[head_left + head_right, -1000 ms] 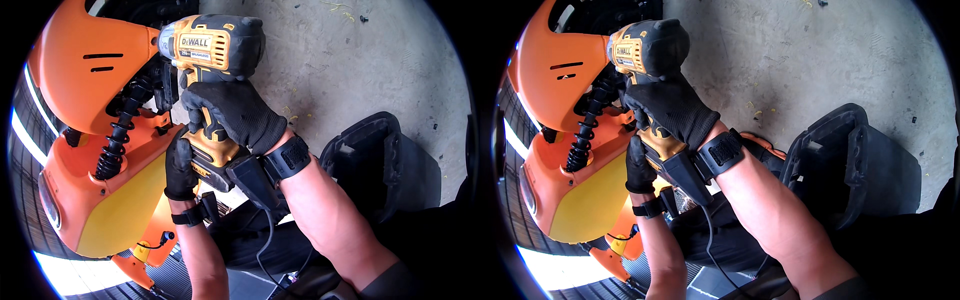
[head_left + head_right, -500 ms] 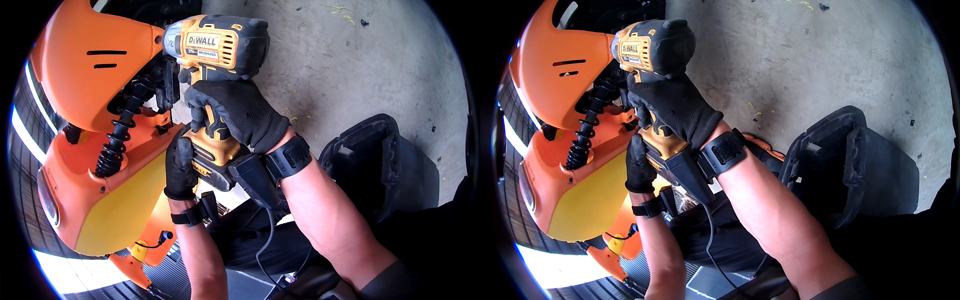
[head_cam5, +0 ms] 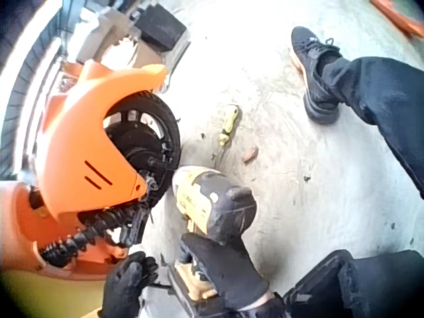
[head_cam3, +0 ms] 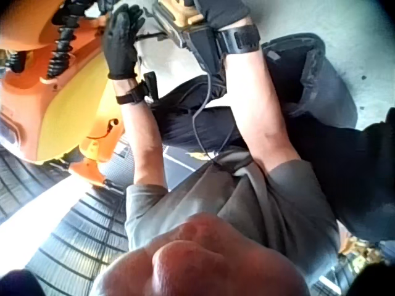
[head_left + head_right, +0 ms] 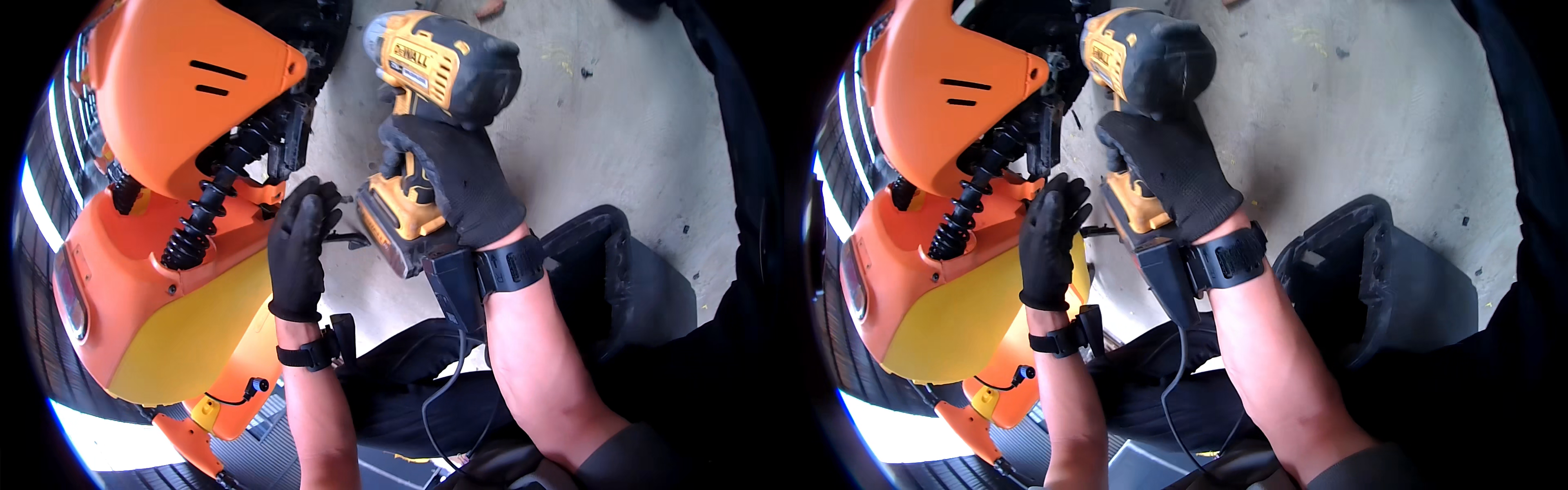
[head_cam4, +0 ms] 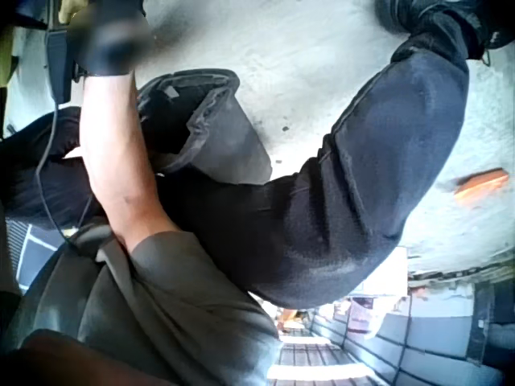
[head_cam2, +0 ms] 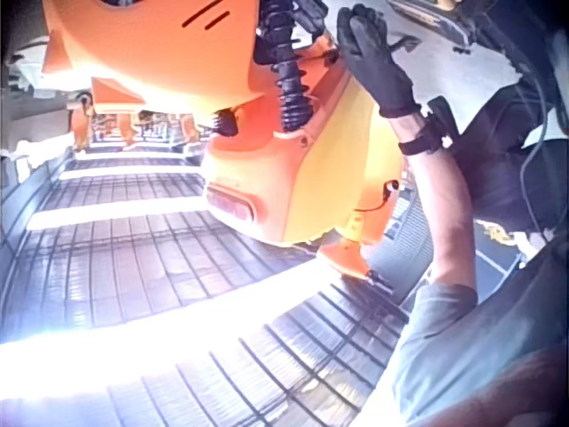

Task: The person uses an impact driver to remove and install screws on an orange scooter, handling a plastic body panel by hand and placing it back onto the vehicle frame before securing it with the driver.

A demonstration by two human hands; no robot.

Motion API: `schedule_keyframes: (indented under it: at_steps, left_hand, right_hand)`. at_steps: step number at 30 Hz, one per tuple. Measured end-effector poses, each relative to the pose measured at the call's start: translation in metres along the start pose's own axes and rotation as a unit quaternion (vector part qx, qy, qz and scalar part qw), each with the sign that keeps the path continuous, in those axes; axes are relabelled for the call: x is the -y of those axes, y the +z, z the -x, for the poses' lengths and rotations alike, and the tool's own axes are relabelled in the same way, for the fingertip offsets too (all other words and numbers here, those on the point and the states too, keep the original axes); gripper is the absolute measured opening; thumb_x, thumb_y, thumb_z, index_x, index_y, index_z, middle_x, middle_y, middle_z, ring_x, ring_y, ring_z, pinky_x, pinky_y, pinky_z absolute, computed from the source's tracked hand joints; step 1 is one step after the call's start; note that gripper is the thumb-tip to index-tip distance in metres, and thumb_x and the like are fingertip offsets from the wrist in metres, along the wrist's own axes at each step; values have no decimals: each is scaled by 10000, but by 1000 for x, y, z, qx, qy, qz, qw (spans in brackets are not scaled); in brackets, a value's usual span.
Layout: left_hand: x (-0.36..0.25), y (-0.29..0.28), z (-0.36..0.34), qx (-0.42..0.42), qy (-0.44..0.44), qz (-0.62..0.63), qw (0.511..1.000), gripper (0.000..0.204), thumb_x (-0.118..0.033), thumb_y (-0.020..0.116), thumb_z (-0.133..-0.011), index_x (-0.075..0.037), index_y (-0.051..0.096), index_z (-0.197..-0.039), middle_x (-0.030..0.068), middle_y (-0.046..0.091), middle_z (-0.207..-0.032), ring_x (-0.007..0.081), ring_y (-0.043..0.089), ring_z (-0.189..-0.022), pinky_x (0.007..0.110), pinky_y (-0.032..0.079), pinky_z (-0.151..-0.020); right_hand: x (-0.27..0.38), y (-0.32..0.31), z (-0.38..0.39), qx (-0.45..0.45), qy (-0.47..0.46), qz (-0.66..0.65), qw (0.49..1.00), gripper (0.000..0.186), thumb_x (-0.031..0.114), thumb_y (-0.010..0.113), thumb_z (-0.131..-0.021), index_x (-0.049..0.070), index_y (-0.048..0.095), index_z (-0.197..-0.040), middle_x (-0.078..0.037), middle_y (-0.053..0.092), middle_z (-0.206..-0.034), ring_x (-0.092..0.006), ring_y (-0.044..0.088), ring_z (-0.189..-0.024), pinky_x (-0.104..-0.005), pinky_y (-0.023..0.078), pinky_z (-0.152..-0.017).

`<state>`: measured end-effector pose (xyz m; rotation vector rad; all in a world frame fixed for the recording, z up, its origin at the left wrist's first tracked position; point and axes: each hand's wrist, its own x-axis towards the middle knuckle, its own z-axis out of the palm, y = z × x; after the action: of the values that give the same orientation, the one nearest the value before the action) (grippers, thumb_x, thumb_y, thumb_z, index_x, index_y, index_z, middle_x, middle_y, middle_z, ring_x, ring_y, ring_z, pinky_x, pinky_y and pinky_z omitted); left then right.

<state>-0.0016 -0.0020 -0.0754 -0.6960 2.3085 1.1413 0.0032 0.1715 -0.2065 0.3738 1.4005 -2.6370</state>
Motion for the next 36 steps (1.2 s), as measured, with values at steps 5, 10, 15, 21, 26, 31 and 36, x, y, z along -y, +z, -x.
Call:
schedule_keyframes:
  at_steps: [5, 10, 15, 21, 26, 31, 36]
  left_hand:
    - [-37, 4, -13, -76, 116, 135, 981, 409, -222, 469, -999, 61, 463, -1294, 185, 561, -1257, 253, 614, -1073, 349, 503, -931]
    - [-73, 4, 10, -97, 119, 156, 976, 362, -187, 458, -995, 69, 475, -1250, 189, 580, -1191, 268, 616, -1069, 340, 524, -896]
    - [-85, 4, -34, -72, 173, 359, 914, 293, -141, 508, -962, 72, 463, -1158, 228, 549, -1172, 377, 568, -1137, 422, 524, -942]
    - [-92, -7, -57, -104, 145, 534, 826, 297, -151, 549, -948, -6, 490, -1199, 148, 554, -1147, 353, 604, -1058, 433, 574, -828]
    - [-98, 6, -44, -149, 72, 470, 867, 284, -144, 542, -950, 10, 495, -1184, 171, 572, -1090, 326, 621, -1016, 412, 579, -822]
    - [-84, 6, -49, -143, 159, 429, 878, 316, -164, 564, -941, 56, 480, -1151, 166, 569, -1054, 297, 628, -984, 377, 561, -832]
    - [-76, 53, 5, -129, 181, 244, 944, 306, -179, 545, -946, 19, 499, -1175, 118, 567, -1078, 233, 621, -1001, 352, 530, -882]
  right_hand:
    - [26, -21, -5, -83, -70, 208, 972, 560, 314, 702, -840, 50, 472, -1278, -142, 562, -1206, -266, 552, -1111, -361, 449, -958]
    - [46, -43, -15, 23, -104, -66, 992, 466, 345, 588, -915, 47, 510, -1265, -123, 579, -1222, -229, 567, -1122, -362, 456, -980]
    - [76, -69, -27, 163, 19, -579, 799, 469, 384, 423, -1002, 35, 472, -1311, -104, 570, -1231, -210, 575, -1120, -380, 487, -970]
    - [88, -96, -59, 5, 39, -428, 903, 417, 372, 407, -1007, 73, 501, -1281, -89, 588, -1195, -204, 601, -1070, -367, 497, -947]
    - [62, -133, -63, -13, -48, -265, 963, 401, 336, 396, -1002, 57, 468, -1281, -92, 548, -1241, -210, 556, -1123, -365, 433, -1011]
    - [36, -173, -69, 127, -23, -496, 859, 500, 420, 427, -973, 66, 427, -1327, -92, 525, -1284, -219, 518, -1173, -381, 380, -1056]
    - [45, -172, -58, 21, 138, -681, 719, 419, 380, 447, -978, 66, 494, -1251, -90, 584, -1183, -206, 599, -1064, -358, 492, -945]
